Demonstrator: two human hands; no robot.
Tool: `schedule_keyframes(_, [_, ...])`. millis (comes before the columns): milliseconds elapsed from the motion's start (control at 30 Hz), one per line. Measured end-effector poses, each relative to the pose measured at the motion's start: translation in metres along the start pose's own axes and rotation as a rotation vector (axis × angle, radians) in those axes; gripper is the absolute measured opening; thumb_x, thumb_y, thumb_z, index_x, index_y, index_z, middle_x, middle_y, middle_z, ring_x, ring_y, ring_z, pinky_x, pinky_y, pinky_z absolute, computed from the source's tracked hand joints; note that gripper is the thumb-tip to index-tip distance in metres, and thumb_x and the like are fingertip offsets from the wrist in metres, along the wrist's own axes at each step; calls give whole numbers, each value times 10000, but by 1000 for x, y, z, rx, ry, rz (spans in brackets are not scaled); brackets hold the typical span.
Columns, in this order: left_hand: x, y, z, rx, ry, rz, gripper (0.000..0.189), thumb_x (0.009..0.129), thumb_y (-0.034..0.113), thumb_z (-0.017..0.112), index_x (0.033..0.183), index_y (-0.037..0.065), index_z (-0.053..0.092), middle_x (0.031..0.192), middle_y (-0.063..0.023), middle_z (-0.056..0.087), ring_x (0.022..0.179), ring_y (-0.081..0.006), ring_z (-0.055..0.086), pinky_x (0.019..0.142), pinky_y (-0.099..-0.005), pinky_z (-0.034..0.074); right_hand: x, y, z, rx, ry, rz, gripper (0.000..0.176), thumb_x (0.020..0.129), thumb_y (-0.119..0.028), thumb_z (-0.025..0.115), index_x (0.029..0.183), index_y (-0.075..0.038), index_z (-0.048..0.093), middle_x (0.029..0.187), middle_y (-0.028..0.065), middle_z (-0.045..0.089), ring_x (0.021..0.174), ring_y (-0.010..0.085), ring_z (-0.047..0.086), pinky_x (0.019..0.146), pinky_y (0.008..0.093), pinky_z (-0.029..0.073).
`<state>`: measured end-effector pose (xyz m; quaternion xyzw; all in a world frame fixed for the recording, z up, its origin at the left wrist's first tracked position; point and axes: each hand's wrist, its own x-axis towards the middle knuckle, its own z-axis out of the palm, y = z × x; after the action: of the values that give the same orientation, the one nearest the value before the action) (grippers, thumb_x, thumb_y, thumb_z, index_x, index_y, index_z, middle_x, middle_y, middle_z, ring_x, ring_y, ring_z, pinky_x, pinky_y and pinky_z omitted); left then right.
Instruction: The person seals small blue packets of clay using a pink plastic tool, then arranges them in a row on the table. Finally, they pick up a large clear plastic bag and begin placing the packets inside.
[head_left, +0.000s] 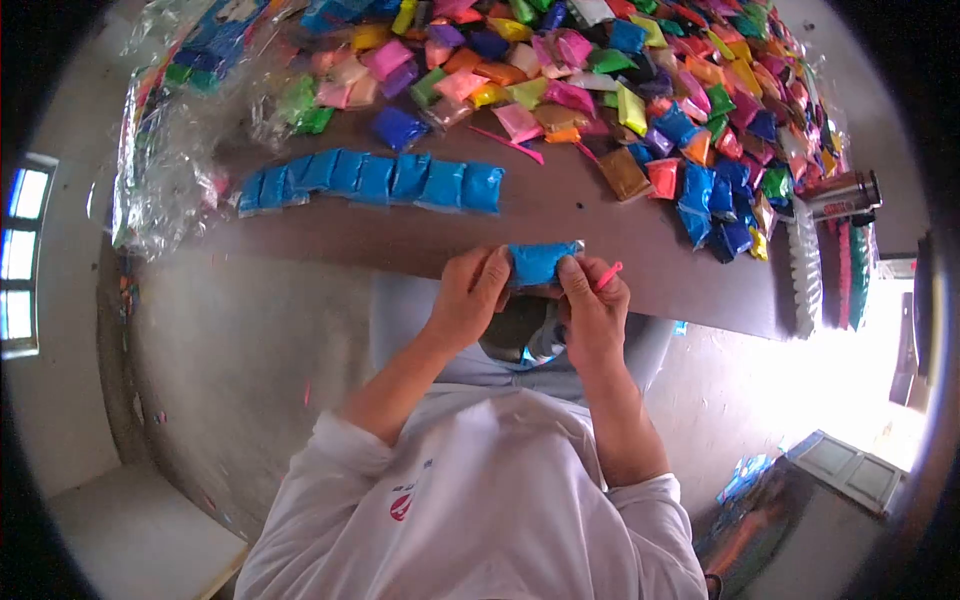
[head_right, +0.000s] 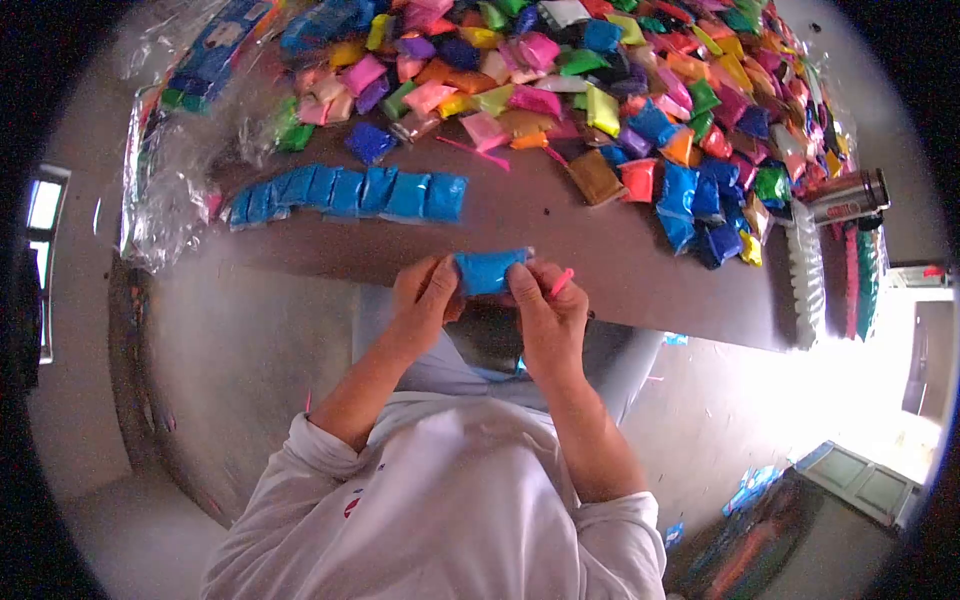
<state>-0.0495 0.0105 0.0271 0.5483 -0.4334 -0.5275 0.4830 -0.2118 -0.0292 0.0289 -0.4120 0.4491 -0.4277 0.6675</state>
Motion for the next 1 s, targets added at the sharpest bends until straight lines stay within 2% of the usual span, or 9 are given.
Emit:
schedule_keyframes(100, [-3, 2, 10, -131, -22, -30, 346, 940, 382, 463, 948, 45, 535, 705, 17, 501, 593, -46, 455, 489, -204, 365, 1, 10, -1, 53, 66, -138, 157, 883, -138, 595, 902, 13, 630, 753, 3, 594, 640, 61, 521, 573, 192, 423])
schedule_keyframes(267, [-3, 5, 25, -94, -148, 1, 384, 939, 408, 452, 895, 43, 561, 662, 20, 511, 570, -39, 447, 482, -203, 351, -6, -6, 0, -6, 80, -77, 160, 886, -138, 588, 925, 12, 630, 762, 7, 600, 627, 65, 526, 568, 195, 430])
schedule_keyframes(333, [-1, 7, 25, -73, -88, -12, 411, 935, 434, 446, 879, 46, 568, 665, 15, 530, 568, -40, 448, 483, -201, 351, -6, -4, -2, -1, 56, -66, 164, 890, -148, 584, 919, 6, 633, 761, 11, 603, 617, 60, 526, 544, 187, 423])
schedule_keyframes(400, [1, 7, 26, -55, -30, -22, 438, 930, 460, 440, 863, 49, 574, 668, 11, 550, 567, -41, 450, 484, -199, 352, -1, -2, -12, 121, -42, 108, 238, 910, -237, 555, 929, -12, 628, 743, 23, 604, 590, 62, 541, 447, 168, 377])
schedule_keyframes(500, [2, 4, 23, -33, -4, 5, 479, 927, 490, 421, 804, 54, 579, 653, 2, 570, 552, -41, 452, 474, -199, 349, 1, -11, -9, 339, -25, 248, 312, 921, -329, 517, 948, -36, 621, 714, 31, 596, 541, 64, 531, 368, 160, 304])
schedule_keyframes(633, [-1, -2, 19, 43, -7, 7, 502, 926, 502, 412, 781, 51, 578, 625, 0, 551, 537, -43, 454, 461, -199, 344, 4, -14, -13, 343, -23, 285, 355, 921, -376, 497, 967, -44, 611, 701, 31, 588, 520, 70, 520, 350, 165, 281])
schedule_keyframes(700, [-2, -2, 18, 32, -18, 5, 496, 924, 501, 418, 788, 51, 574, 630, -2, 550, 535, -43, 454, 459, -198, 344, 5, -5, -16, 372, -127, 214, 298, 897, -326, 561, 966, -41, 617, 694, 23, 583, 518, 56, 505, 375, 158, 294])
schedule_keyframes(933, [-4, -4, 18, -88, -15, -55, 407, 917, 439, 481, 820, 53, 564, 659, 3, 539, 550, -40, 456, 461, -197, 346, -4, -3, -8, 163, -59, 132, 181, 833, -169, 649, 943, -27, 621, 692, -19, 566, 529, 33, 473, 431, 158, 310])
schedule_keyframes(1000, [-3, -11, 15, -105, -29, -60, 377, 912, 413, 506, 819, 53, 563, 666, 7, 540, 556, -37, 458, 461, -198, 346, -1, 5, -9, 10, 1, -66, 139, 833, -134, 626, 923, -27, 622, 687, -31, 552, 517, 29, 444, 429, 167, 295])
